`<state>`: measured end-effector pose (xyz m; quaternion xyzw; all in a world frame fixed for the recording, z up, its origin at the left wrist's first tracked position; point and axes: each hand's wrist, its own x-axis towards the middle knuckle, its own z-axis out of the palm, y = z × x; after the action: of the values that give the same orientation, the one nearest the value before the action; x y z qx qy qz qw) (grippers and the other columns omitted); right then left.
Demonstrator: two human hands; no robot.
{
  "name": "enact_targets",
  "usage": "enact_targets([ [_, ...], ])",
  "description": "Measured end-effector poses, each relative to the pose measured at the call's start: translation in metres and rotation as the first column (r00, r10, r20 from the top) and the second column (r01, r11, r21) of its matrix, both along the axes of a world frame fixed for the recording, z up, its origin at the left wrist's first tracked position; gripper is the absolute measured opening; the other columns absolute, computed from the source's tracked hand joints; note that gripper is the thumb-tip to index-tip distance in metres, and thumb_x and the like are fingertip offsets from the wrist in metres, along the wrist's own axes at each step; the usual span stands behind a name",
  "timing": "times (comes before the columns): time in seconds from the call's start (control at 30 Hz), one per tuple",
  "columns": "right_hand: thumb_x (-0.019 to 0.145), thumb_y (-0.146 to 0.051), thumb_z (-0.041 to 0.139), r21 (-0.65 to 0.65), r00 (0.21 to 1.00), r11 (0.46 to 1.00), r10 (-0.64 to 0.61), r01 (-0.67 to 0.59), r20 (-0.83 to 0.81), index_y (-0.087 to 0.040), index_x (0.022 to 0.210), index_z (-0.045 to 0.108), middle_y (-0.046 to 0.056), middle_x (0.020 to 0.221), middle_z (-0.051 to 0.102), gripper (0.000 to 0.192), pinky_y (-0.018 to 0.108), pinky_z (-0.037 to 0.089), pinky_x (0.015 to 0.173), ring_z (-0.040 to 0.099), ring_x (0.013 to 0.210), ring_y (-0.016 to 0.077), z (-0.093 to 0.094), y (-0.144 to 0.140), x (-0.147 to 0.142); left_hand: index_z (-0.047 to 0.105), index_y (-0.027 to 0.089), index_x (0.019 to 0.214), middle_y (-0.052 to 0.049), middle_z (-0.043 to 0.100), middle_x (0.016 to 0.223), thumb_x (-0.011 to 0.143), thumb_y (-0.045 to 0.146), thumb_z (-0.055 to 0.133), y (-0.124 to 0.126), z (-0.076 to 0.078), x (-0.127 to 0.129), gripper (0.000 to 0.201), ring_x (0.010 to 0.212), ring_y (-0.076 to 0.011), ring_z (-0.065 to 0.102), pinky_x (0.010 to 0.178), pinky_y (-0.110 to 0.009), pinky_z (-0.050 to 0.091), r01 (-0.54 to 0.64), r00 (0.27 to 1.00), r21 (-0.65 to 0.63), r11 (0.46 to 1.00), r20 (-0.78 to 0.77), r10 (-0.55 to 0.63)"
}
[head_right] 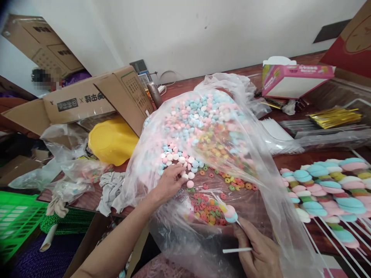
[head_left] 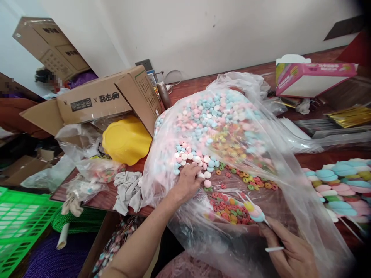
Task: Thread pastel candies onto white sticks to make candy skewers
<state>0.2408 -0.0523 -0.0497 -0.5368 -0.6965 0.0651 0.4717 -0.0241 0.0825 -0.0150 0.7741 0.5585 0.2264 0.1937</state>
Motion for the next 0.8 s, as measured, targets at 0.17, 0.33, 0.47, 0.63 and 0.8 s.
enact_targets([
  [0.17,0.091,-0.024,0.06,0.047,0.999,0.998,0.028,-0.029,0.021,-0.025,0.106,0.075,0.001,0.085,0.081,0.021,0.022,0.06,0.053,0.075,0.058,0.0186,-0.006,-0.002,0.001,0.073,0.019,0.111,-0.008,0.074,0.103,0.076,0.004,0.058,-0.008,-0.004,0.005,0.041,0.095,-0.0245,0.061,0.09,-0.041,0.047,-0.023,0.996,0.078,0.997,0.083,0.016],
  [0.33,0.092,-0.022,0.059,0.046,0.993,0.994,0.099,-0.102,0.062,-0.026,0.114,0.072,0.001,0.087,0.081,0.026,0.022,0.059,0.05,0.075,0.059,0.0187,0.003,-0.002,-0.002,0.077,0.018,0.099,-0.005,0.076,0.092,0.076,0.015,0.072,-0.027,0.01,0.008,0.024,0.083,-0.019,0.065,0.079,-0.034,0.053,-0.064,0.836,-0.156,0.986,0.531,0.138],
  [0.47,0.092,-0.017,0.057,0.096,0.985,0.982,0.155,-0.162,0.073,-0.025,0.12,0.07,0.003,0.093,0.081,0.032,0.024,0.062,0.057,0.077,0.066,0.0197,0.015,0.003,-0.02,0.078,0.014,0.093,-0.002,0.07,0.074,0.062,0.028,0.089,-0.046,0.027,0.013,0.035,0.062,-0.0125,0.061,0.056,-0.025,0.054,0.112,0.556,-0.418,0.901,0.778,0.292],
  [0.63,0.092,-0.014,0.052,0.07,0.975,0.976,0.196,-0.204,0.106,-0.025,0.12,0.069,0.003,0.089,0.08,0.034,0.027,0.063,0.064,0.078,0.071,0.0198,0.023,0.009,-0.037,0.079,0.016,0.085,-0.001,0.068,0.075,0.054,0.023,0.095,-0.063,0.047,0.01,0.035,0.062,-0.0124,0.065,0.053,-0.024,0.059,0.271,0.389,-0.458,0.847,0.856,0.339],
  [0.8,0.094,-0.014,0.049,0.075,0.964,0.973,0.204,-0.219,0.168,-0.023,0.12,0.066,0.004,0.085,0.079,0.032,0.025,0.062,0.061,0.077,0.066,0.0189,0.028,0.009,-0.039,0.08,0.018,0.088,-0.001,0.071,0.075,0.063,0.026,0.091,-0.067,0.047,0.004,0.029,0.057,-0.0121,0.067,0.053,-0.024,0.06,0.263,0.349,-0.451,0.853,0.868,0.352],
])
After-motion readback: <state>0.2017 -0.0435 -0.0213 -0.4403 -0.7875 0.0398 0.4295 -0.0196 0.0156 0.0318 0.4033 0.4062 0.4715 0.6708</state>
